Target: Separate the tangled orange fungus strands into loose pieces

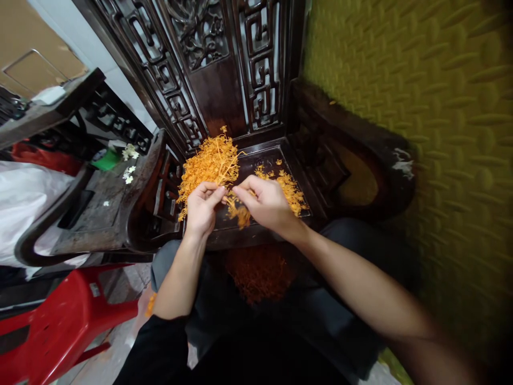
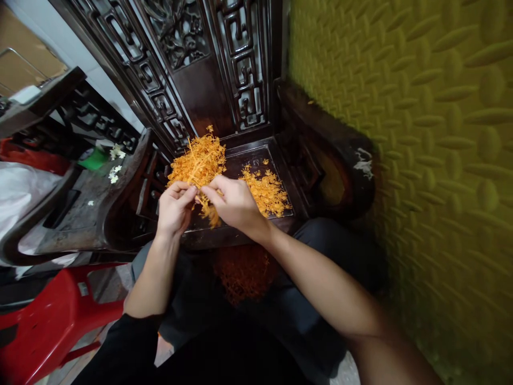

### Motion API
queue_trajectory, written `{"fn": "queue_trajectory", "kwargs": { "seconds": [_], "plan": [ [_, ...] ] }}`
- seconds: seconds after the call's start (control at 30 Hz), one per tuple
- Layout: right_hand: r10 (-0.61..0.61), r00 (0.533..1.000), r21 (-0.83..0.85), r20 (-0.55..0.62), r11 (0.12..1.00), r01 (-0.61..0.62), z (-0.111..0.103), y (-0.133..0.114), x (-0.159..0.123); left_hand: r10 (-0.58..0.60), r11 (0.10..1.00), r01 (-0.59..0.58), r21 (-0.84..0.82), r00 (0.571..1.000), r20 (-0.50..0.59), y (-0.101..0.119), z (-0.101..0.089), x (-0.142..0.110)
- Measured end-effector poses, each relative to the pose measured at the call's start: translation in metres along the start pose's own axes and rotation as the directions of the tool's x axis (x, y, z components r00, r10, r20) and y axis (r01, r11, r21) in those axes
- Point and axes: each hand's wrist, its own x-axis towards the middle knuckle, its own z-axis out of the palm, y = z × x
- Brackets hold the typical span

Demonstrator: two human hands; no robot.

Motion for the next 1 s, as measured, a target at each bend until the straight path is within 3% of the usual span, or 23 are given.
{"fn": "queue_trajectory", "kwargs": {
  "seconds": [0.1, 0.17, 0.2, 0.3, 0.4, 0.47, 0.57, 0.67, 0.77, 0.87, 0.93, 1.0],
  "plan": [
    [0.116, 0.950, 0.186, -0.291, 0.980, -0.062, -0.016, 0.008, 0.009, 0.166, 0.983, -0.176, -0.046, 0.972, -0.169, 0.006, -0.007, 0.006],
    [0.182, 0.925, 0.343, -0.334, 0.937, -0.061, -0.028, 0.013, 0.015, 0.153, 0.980, -0.167, -0.109, 0.980, -0.124, 0.013, -0.011, 0.008],
    [0.193, 0.939, 0.407, -0.286, 0.911, -0.063, -0.031, 0.014, 0.016, 0.123, 0.982, -0.130, -0.139, 0.991, -0.061, 0.015, -0.011, 0.008],
    [0.147, 0.989, 0.507, -0.001, 0.853, -0.126, -0.029, 0.016, 0.015, 0.024, 0.981, -0.003, -0.191, 0.994, 0.111, 0.018, -0.007, 0.005],
    [0.121, 0.969, 0.528, 0.213, 0.820, -0.218, -0.015, 0.014, 0.008, -0.037, 0.981, 0.071, -0.181, 0.982, 0.183, 0.016, -0.002, 0.001],
    [0.117, 0.957, 0.487, 0.264, 0.841, -0.237, -0.007, 0.013, 0.004, -0.053, 0.982, 0.090, -0.165, 0.975, 0.213, 0.013, -0.001, -0.001],
    [0.106, 0.951, 0.291, 0.292, 0.937, -0.194, 0.004, 0.012, 0.001, -0.041, 0.989, 0.073, -0.130, 0.971, 0.234, 0.008, 0.001, -0.002],
    [0.120, 0.968, 0.162, 0.221, 0.974, -0.158, 0.013, 0.014, 0.002, -0.014, 0.996, 0.032, -0.079, 0.977, 0.214, 0.004, 0.004, -0.002],
    [0.189, 0.982, 0.352, -0.025, 0.921, -0.169, 0.009, 0.020, 0.010, 0.036, 0.994, -0.018, -0.104, 0.984, 0.173, 0.008, 0.002, -0.001],
    [0.325, 0.920, 0.558, -0.221, 0.816, -0.155, -0.019, 0.033, 0.023, 0.126, 0.975, -0.107, -0.194, 0.988, 0.087, 0.019, -0.006, 0.002],
    [0.330, 0.922, 0.518, -0.204, 0.835, -0.184, -0.041, 0.044, 0.030, 0.135, 0.968, -0.115, -0.223, 0.988, 0.075, 0.025, -0.011, 0.005],
    [0.289, 0.951, 0.275, -0.107, 0.928, -0.251, -0.053, 0.056, 0.034, 0.093, 0.974, -0.069, -0.215, 0.990, 0.103, 0.027, -0.014, 0.006]
  ]
}}
